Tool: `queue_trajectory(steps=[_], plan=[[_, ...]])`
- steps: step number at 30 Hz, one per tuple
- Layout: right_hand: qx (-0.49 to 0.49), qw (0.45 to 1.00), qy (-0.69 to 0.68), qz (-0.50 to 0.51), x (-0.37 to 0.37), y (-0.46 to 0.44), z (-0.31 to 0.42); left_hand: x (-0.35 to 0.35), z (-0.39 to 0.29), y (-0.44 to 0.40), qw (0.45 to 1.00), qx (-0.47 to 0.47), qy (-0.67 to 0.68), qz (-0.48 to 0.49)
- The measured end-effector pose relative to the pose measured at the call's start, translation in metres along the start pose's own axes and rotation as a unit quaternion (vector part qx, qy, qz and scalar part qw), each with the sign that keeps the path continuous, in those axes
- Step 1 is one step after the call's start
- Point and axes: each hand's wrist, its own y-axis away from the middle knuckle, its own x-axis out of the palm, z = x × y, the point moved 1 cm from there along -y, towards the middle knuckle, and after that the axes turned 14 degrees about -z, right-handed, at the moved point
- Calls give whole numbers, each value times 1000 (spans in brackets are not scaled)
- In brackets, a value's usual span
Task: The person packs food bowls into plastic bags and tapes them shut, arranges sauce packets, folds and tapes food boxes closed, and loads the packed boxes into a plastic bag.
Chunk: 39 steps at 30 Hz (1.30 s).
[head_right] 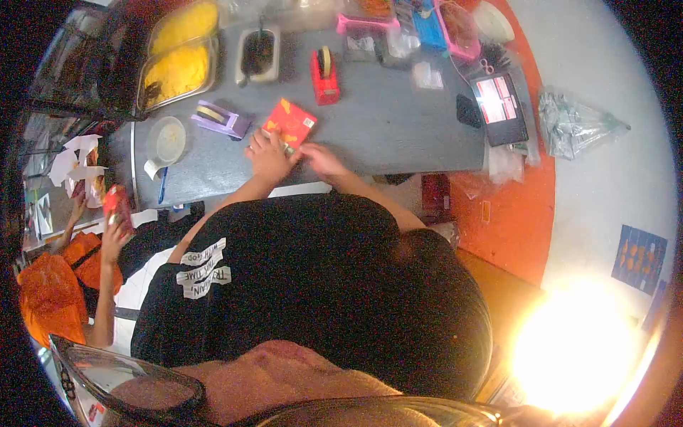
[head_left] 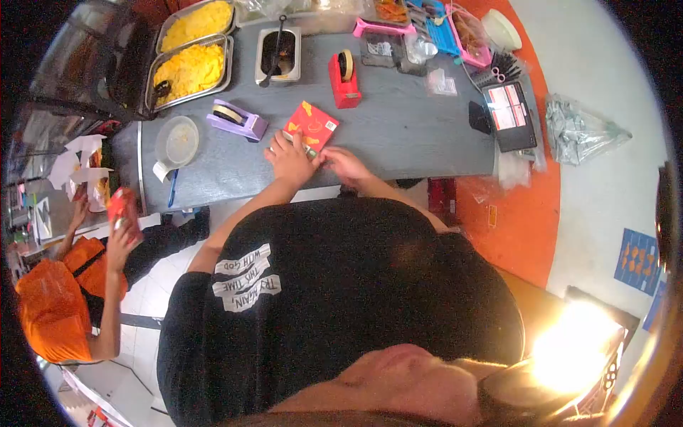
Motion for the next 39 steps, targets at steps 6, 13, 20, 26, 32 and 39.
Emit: queue_trajectory(steps=[6,13,20,26,32,39], plan=[[-233,883,406,-28,7,-4,24,5,7,-1,999,6,27,-23],[-271,781,562,-30,-11,-7,55,-1,13,0,992,104,70,-21],[-137,967,214,-22,-27,2,21,17,-31,4,994,61,86,-30],[-353,885,298,-62,-109,-15,60,11,-70,8,995,3,99,-1],[-312,778,375,-396,-277,-4,162,59,-53,29,973,200,-72,-87],[-205,758,407,-467,-350,6,241,45,-70,23,976,181,-118,-3]])
